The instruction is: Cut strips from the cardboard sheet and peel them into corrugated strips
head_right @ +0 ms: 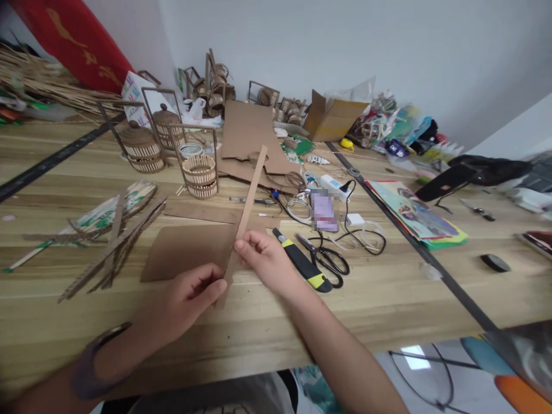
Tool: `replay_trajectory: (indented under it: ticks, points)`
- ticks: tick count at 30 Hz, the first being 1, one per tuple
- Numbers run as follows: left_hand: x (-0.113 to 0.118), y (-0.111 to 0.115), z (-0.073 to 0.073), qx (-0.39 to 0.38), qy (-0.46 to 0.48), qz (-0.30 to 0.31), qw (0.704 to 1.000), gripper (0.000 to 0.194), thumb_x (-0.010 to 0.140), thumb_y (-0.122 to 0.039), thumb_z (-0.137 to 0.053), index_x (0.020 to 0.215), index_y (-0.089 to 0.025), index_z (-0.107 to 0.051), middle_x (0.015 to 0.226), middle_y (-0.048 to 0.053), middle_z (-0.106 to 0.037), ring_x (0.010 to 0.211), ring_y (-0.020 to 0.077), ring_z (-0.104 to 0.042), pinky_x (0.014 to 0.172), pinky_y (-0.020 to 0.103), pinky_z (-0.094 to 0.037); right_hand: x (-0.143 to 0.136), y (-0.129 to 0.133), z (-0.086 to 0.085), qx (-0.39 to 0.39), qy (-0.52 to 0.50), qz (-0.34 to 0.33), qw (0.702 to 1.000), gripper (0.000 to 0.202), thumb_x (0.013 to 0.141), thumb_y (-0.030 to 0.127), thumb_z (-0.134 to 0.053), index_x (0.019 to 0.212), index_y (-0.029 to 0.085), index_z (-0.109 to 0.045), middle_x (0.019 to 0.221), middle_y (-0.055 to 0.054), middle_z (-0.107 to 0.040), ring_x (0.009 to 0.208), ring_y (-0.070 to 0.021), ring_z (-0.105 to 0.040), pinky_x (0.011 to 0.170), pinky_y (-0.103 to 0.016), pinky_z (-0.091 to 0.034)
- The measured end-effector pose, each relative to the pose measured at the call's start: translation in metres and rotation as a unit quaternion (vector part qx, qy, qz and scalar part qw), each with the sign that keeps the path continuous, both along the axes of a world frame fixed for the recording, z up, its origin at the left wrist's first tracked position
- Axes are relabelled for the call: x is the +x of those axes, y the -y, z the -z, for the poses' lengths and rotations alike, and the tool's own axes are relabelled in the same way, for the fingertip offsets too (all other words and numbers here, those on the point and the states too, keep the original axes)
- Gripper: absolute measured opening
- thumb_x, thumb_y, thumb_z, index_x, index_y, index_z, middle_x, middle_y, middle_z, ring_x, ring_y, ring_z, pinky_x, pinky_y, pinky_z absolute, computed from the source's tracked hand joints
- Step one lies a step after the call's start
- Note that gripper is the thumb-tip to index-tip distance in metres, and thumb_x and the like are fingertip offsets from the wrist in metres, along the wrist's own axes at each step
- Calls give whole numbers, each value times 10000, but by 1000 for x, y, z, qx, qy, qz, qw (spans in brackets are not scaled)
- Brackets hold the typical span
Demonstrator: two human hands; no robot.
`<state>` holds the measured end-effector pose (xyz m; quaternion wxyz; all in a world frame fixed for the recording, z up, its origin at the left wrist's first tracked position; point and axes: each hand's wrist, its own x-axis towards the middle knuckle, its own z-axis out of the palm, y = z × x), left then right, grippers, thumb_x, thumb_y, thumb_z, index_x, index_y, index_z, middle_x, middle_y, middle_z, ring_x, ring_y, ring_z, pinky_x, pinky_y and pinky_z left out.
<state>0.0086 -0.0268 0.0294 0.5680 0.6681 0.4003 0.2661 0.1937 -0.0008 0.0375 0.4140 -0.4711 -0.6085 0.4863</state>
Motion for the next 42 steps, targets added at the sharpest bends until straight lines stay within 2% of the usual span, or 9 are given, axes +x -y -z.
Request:
replay_trajectory:
  ticks: [4, 7, 9, 12, 16, 19, 25, 34, 42]
  points:
    - [-5, -8, 0, -126, 99, 32, 987, 292, 841, -461, -583, 824, -170, -585, 648, -46, -499, 567, 106, -411, 550, 231, -343, 1, -5, 0, 35, -30, 20, 999, 513, 796, 679, -598, 635, 202, -502, 553, 49, -471, 533, -99, -406, 531, -233, -342]
    - [-6, -15, 5, -167, 118, 55, 977, 309, 788, -456, -649, 834, -154, -607, 661, -40, -520, 562, 96, -419, 549, 226, -351, -1, -7, 6, 39, -39, 23, 998, 522, 810, 688, -577, 636, 198, -536, 547, 41, -486, 531, -103, -417, 533, -239, -348]
    - [-6, -18, 9, -161, 114, 55, 979, 314, 776, -459, -659, 819, -152, -611, 650, -41, -518, 560, 98, -428, 545, 225, -357, -1, -7, 13, 27, -62, 34, 997, 496, 821, 673, -575, 700, 193, -595, 555, 38, -497, 533, -107, -430, 532, -244, -350]
    - [-6, -22, 11, -112, 69, -1, 991, 301, 777, -449, -658, 843, -158, -622, 669, -32, -548, 578, 113, -462, 541, 228, -369, -2, -6, 23, -10, -112, 45, 993, 453, 816, 636, -608, 861, 189, -663, 597, 36, -520, 551, -111, -456, 535, -245, -359]
    - [-6, -25, 13, -6, -23, -69, 997, 257, 799, -405, -649, 875, -160, -662, 781, 20, -655, 699, 163, -568, 625, 255, -429, -6, -1, 30, -68, -128, -18, 989, 465, 774, 621, -669, 921, 180, -672, 655, 25, -555, 590, -110, -489, 564, -249, -400]
    - [-7, -25, 17, -3, -22, -60, 998, 257, 819, -399, -632, 899, -161, -687, 822, 38, -688, 732, 173, -593, 655, 261, -447, -9, 1, 32, -89, -128, -39, 987, 451, 750, 598, -709, 907, 177, -659, 653, 30, -562, 582, -102, -484, 572, -249, -413]
    - [-10, -23, 24, -77, 34, -36, 996, 282, 824, -430, -639, 914, -164, -676, 725, -12, -601, 586, 115, -482, 533, 221, -384, -7, 1, 28, -93, -131, -16, 987, 443, 775, 603, -681, 870, 170, -662, 636, 26, -567, 579, -102, -477, 577, -251, -402]
    - [-5, -21, 18, -139, 67, -53, 987, 266, 754, -400, -691, 846, -154, -653, 649, -37, -542, 559, 103, -454, 525, 223, -371, -6, 1, 24, -87, -118, 7, 989, 385, 759, 564, -710, 803, 186, -650, 616, 36, -554, 569, -105, -464, 563, -248, -384]
    - [-6, -16, 18, -292, 189, -16, 937, 429, 711, -562, -747, 763, -156, -620, 599, -47, -507, 511, 75, -423, 481, 205, -326, -2, 3, 23, -103, -193, -5, 976, 230, 807, 409, -660, 847, 184, -684, 635, 21, -577, 591, -117, -511, 601, -267, -402]
